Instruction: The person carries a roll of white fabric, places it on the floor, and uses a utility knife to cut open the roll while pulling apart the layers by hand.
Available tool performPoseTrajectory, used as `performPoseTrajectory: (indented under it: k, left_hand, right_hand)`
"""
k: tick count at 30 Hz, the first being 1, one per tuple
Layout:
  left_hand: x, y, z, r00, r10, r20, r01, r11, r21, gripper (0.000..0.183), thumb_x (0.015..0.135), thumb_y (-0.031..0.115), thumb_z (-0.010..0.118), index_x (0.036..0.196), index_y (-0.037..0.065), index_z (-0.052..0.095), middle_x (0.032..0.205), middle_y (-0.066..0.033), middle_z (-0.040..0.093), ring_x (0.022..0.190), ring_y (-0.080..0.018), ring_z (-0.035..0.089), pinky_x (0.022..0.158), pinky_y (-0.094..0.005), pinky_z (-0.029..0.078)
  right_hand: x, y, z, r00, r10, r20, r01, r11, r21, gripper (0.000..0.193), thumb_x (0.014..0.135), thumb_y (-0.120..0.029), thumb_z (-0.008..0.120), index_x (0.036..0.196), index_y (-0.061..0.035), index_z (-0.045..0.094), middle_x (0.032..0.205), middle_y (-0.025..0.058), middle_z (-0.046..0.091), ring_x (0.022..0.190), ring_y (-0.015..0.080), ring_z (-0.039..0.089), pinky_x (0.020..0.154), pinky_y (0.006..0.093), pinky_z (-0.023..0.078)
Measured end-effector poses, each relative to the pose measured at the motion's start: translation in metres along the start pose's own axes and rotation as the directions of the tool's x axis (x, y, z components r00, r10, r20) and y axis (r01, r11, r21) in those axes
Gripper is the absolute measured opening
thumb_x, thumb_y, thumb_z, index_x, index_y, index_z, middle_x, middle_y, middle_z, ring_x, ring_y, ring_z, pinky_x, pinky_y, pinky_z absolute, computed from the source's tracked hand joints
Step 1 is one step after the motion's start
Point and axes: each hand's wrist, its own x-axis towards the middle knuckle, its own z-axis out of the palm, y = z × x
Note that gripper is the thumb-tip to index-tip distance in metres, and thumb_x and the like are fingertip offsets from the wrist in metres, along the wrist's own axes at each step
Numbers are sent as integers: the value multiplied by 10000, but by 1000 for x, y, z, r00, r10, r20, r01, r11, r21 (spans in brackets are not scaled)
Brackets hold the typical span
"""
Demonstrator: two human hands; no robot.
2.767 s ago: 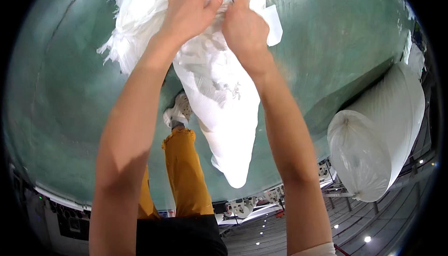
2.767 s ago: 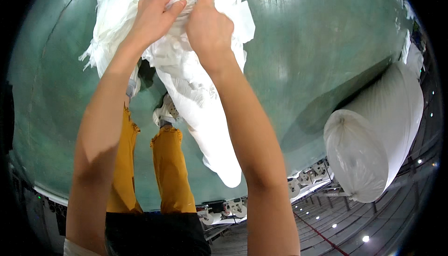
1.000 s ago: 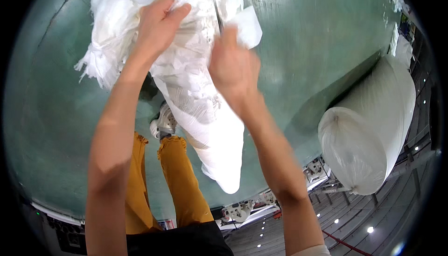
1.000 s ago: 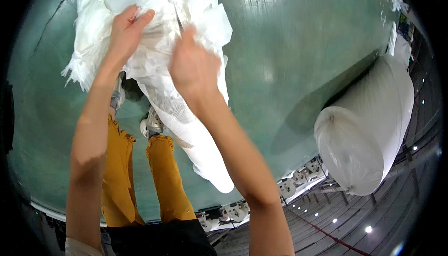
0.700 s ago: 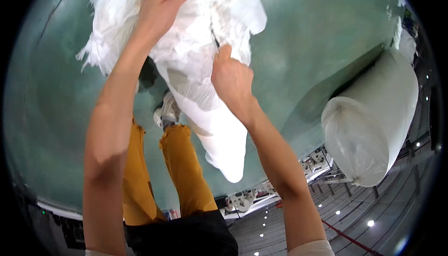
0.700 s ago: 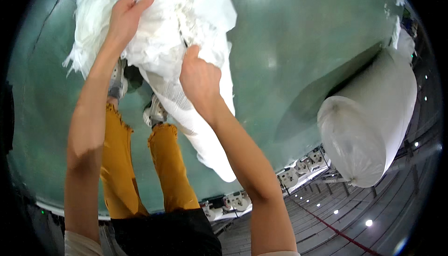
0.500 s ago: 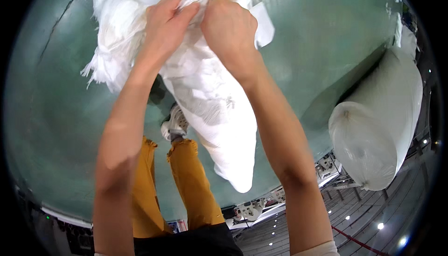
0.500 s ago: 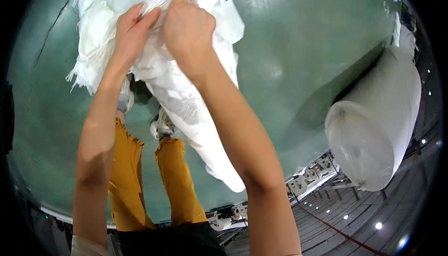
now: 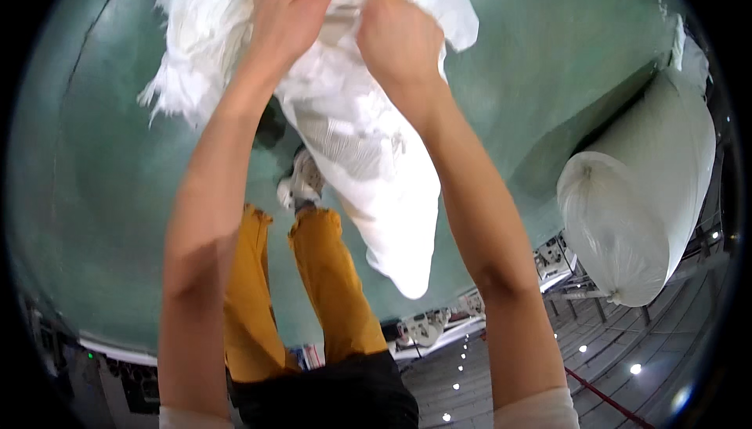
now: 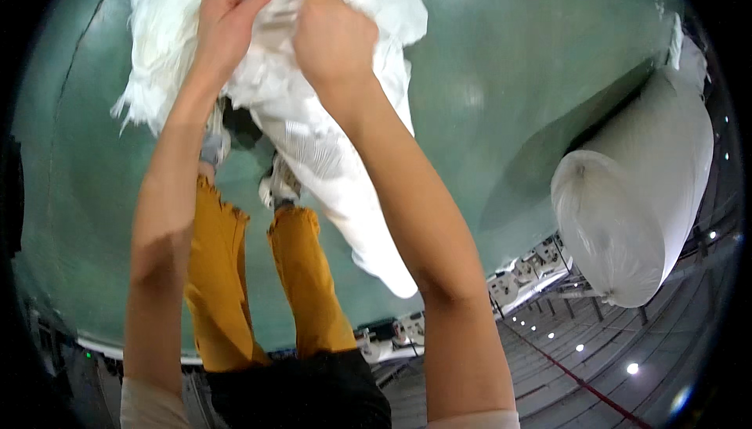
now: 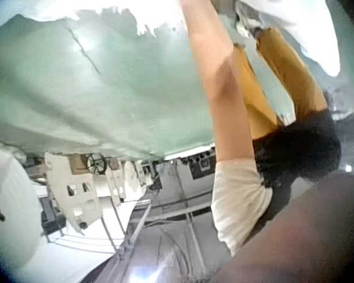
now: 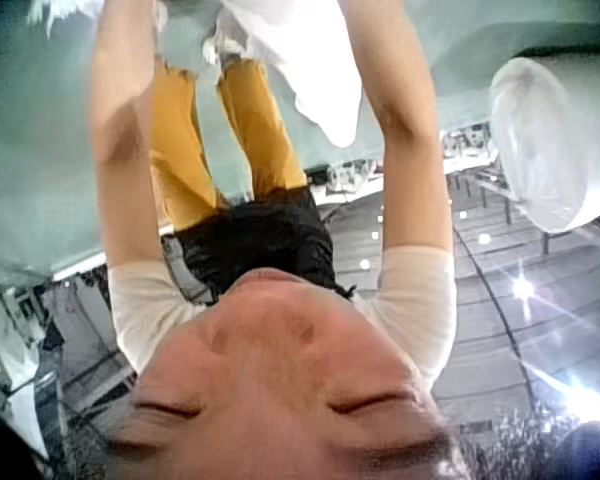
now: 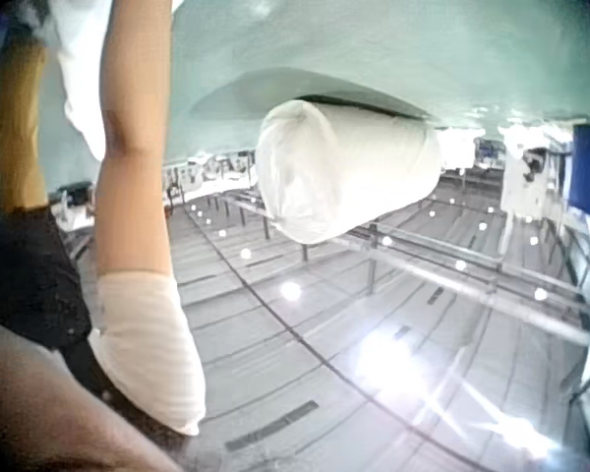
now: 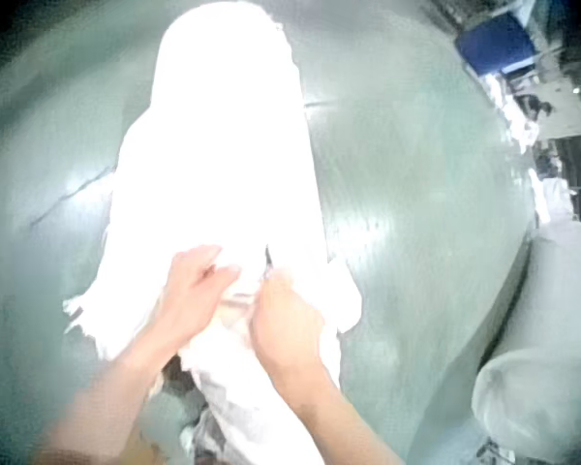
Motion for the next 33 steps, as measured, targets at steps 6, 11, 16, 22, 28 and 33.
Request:
performPoseTrajectory:
  k: [6, 11, 16, 22, 28, 33]
  left_hand:
    - [-7, -34, 1, 994, -105, 16, 106, 993, -50, 324, 748, 214, 651, 666, -50, 484, 542, -72, 427, 527, -131, 367, 519, -321, 340]
    - [5, -7, 4, 999, 54, 10, -53, 999, -7, 356, 736, 272, 600, 626, -33, 452, 523, -119, 450, 495, -229, 392, 552, -344, 337]
    - [0, -21, 9, 998, -6, 58, 11, 997, -82, 376, 729, 270, 614, 631, -45, 432, 535, -130, 448, 508, -229, 401, 550, -353, 338]
    - [-1, -21, -6, 995, -77, 60, 80, 996, -42, 342, 743, 214, 621, 655, -54, 427, 592, -131, 434, 582, -220, 403, 584, -361, 336]
    - [1, -11, 7, 986, -117, 122, 137, 975, -174, 308, 781, 158, 608, 633, -26, 411, 565, -20, 383, 562, -100, 335, 509, -284, 303]
    - [0, -23, -4, 978, -173, 119, 187, 976, -115, 248, 800, 147, 604, 671, -24, 479, 600, 8, 435, 578, -73, 342, 500, -266, 303]
  right_hand:
    - [-86, 13, -4, 944, 143, 299, -127, 989, -74, 267, 831, -152, 467, 1023, 29, 434, 570, 191, 577, 477, 370, 564, 428, 484, 418]
    - [24, 2, 7, 997, -67, -51, 62, 994, -93, 158, 858, -163, 455, 917, -16, 441, 624, 191, 592, 579, 351, 596, 501, 457, 458]
    - [-91, 19, 1, 897, 228, 379, -172, 969, -177, 172, 869, -182, 455, 915, -19, 425, 575, 177, 574, 538, 376, 579, 494, 482, 451]
    - [-4, -6, -9, 999, 12, 45, -13, 999, 33, 155, 881, -179, 433, 875, -26, 403, 565, 196, 569, 539, 393, 572, 501, 493, 446]
    - [-38, 16, 9, 984, 100, 145, -99, 995, -13, 126, 768, -27, 458, 887, 1, 426, 644, 184, 616, 604, 329, 628, 524, 427, 485]
    - [-78, 22, -9, 888, 133, 440, -144, 990, -7, 180, 775, -26, 445, 950, 17, 437, 640, 180, 615, 590, 340, 621, 533, 444, 482]
